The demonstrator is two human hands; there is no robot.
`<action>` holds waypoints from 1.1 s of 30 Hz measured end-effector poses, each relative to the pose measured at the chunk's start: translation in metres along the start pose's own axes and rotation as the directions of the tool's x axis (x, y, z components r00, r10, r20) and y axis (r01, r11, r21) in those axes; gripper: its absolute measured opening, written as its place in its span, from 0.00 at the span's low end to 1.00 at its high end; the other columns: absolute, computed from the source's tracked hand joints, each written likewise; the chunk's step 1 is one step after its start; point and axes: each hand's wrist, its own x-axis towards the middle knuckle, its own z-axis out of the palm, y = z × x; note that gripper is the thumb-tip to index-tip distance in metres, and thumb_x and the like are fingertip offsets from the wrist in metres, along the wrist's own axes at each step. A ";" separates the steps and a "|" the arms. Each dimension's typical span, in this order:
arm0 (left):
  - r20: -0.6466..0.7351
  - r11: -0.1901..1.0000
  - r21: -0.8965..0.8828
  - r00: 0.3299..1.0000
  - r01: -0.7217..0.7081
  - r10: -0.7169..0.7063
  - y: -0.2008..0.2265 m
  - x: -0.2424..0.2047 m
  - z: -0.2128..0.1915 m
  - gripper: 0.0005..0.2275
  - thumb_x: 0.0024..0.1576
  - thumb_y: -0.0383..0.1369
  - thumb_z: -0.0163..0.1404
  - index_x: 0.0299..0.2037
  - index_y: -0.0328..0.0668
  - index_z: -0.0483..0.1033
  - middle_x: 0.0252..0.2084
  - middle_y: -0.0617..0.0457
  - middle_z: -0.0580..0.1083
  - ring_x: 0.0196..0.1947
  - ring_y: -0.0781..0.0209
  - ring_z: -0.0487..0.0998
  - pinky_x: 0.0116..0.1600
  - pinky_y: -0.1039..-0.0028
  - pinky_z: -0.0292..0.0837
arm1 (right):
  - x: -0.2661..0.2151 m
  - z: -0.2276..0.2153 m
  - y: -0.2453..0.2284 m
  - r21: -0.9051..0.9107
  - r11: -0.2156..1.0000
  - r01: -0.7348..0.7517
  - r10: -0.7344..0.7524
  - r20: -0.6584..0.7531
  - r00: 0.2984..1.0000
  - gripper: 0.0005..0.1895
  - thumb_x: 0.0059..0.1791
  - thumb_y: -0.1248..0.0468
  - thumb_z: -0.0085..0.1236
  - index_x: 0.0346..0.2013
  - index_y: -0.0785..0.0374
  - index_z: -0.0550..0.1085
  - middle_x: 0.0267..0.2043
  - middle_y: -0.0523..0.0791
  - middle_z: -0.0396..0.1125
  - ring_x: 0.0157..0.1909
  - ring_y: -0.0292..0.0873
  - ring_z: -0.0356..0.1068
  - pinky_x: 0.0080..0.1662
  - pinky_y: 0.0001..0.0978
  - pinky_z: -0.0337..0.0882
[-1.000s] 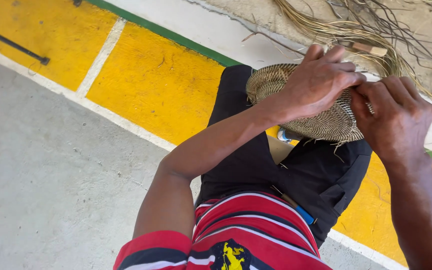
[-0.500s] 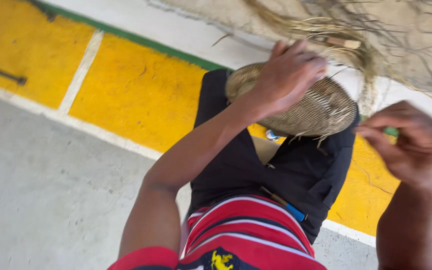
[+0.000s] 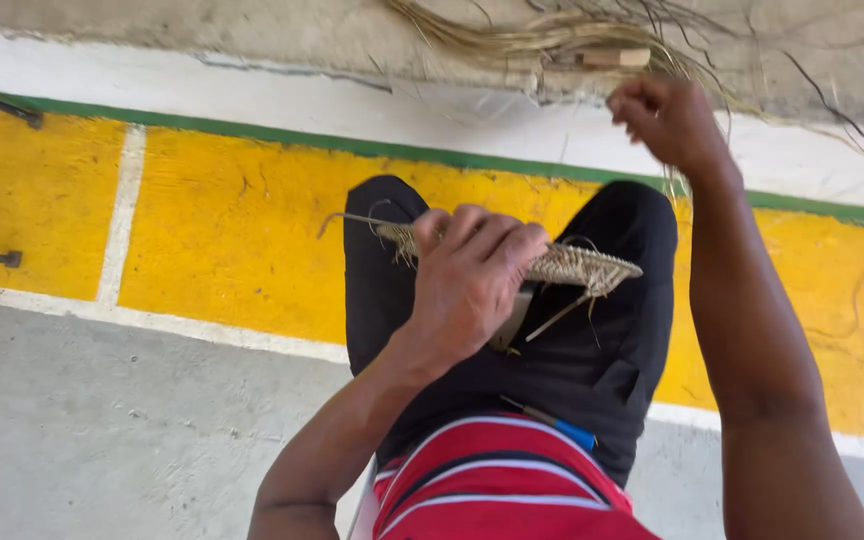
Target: The recorder is weaving a round basket or mat using natural straw or fibers and a small awl tool.
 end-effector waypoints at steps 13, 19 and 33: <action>-0.007 0.997 -0.064 0.999 -0.034 0.033 -0.035 0.048 0.032 0.09 0.62 0.32 0.55 0.50 0.53 0.74 0.43 0.61 0.74 0.49 0.59 0.69 0.57 0.61 0.51 | -0.215 -0.035 -0.120 0.228 0.952 -0.202 0.198 0.039 0.979 0.06 0.58 0.69 0.54 0.48 0.67 0.74 0.34 0.44 0.71 0.35 0.33 0.71 0.39 0.26 0.73; -0.053 0.995 -0.038 0.994 -0.093 0.091 -0.042 0.066 0.044 0.04 0.65 0.33 0.55 0.47 0.53 0.74 0.42 0.64 0.74 0.47 0.61 0.69 0.56 0.61 0.52 | -0.277 0.021 -0.129 0.113 0.947 -0.302 0.216 0.472 0.855 0.11 0.48 0.67 0.58 0.45 0.60 0.80 0.38 0.43 0.77 0.38 0.39 0.77 0.39 0.32 0.77; -0.078 0.995 0.084 0.995 -0.048 0.055 -0.047 0.038 0.083 0.05 0.61 0.32 0.55 0.44 0.56 0.75 0.38 0.65 0.74 0.43 0.64 0.69 0.56 0.64 0.54 | -0.294 0.066 -0.088 -0.272 0.951 -0.145 0.302 0.736 0.606 0.22 0.54 0.52 0.42 0.59 0.53 0.73 0.55 0.46 0.71 0.57 0.48 0.73 0.59 0.41 0.70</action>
